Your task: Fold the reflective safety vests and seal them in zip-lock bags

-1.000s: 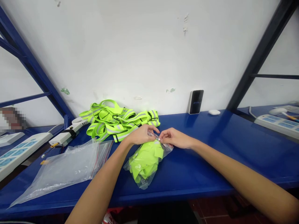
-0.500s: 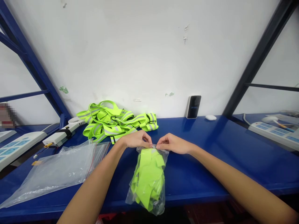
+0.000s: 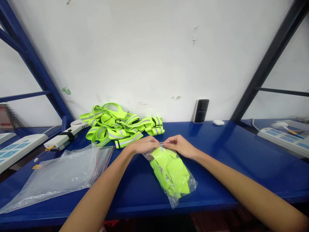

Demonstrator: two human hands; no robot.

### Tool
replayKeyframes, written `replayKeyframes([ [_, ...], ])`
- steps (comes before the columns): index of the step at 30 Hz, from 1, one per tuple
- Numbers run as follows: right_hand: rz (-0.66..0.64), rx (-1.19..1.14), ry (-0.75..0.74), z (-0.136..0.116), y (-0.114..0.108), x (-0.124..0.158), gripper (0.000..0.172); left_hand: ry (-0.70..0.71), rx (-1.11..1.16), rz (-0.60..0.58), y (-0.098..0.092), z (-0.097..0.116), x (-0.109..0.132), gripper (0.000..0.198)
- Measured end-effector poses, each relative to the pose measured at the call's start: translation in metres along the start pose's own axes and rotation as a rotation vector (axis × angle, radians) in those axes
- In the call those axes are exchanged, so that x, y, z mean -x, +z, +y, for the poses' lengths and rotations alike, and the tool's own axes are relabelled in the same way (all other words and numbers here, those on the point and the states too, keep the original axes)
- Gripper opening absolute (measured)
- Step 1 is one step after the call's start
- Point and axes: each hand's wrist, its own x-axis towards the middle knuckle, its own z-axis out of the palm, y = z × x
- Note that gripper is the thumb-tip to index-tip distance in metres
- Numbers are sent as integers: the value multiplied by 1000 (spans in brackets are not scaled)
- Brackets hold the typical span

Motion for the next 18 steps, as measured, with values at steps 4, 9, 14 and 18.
replayKeyframes([
  [4,108,8,28,5,-5,-2,38,27,-28,103,5,0,-5,31],
  [9,124,-100,69,10,-14,-7,36,100,-50,180,9,-2,-11,28],
  [14,76,-150,45,6,-17,-6,34,117,24,129,8,0,-8,28],
  [18,9,-80,28,5,-18,-4,37,133,62,52,7,-1,-6,28],
])
